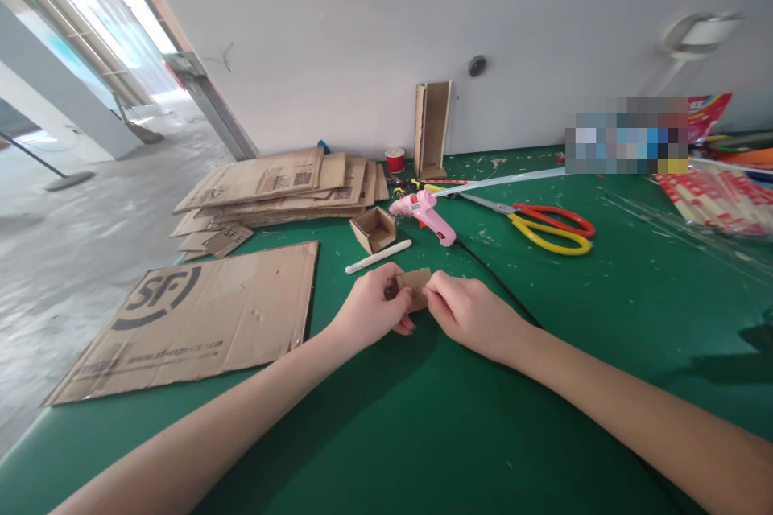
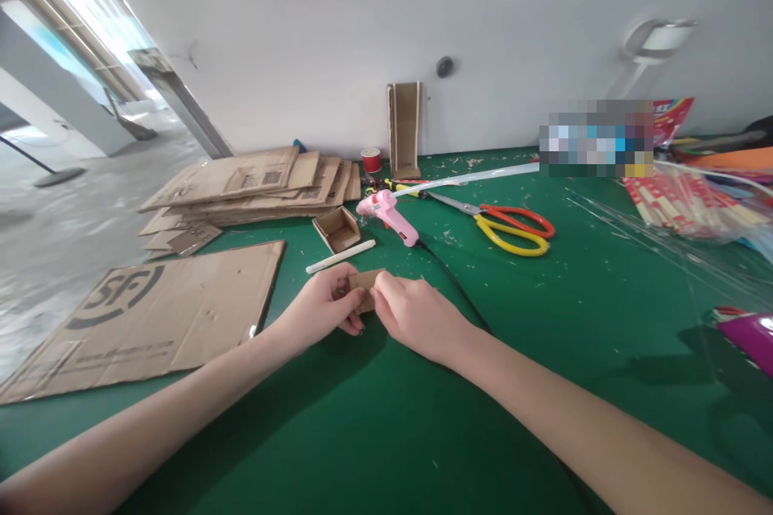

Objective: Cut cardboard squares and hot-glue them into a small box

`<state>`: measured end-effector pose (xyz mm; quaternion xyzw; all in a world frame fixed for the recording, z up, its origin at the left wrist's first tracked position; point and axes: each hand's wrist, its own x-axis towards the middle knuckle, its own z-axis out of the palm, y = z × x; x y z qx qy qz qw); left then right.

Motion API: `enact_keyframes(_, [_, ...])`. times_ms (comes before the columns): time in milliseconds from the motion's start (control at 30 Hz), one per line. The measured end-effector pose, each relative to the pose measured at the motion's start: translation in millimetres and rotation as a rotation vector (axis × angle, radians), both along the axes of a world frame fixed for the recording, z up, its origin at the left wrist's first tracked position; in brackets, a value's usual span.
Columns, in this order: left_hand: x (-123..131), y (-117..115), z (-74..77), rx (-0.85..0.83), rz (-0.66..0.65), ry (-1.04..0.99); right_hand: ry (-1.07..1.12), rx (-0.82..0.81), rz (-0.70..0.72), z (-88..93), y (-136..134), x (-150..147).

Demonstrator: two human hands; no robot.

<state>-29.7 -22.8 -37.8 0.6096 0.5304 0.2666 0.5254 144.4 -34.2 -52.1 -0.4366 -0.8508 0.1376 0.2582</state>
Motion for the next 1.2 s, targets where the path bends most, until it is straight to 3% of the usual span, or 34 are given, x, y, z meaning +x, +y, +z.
enact_keyframes(967, [-1.8,-1.4,-0.6,0.031,-0.004,-0.031,0.006,-0.015,-0.002,1.8,0.4,0.3])
enact_keyframes(1200, [-2.6,-3.0,-1.6,0.059,-0.013,-0.041,-0.079,-0.063,0.016,2.9,3.2,-1.2])
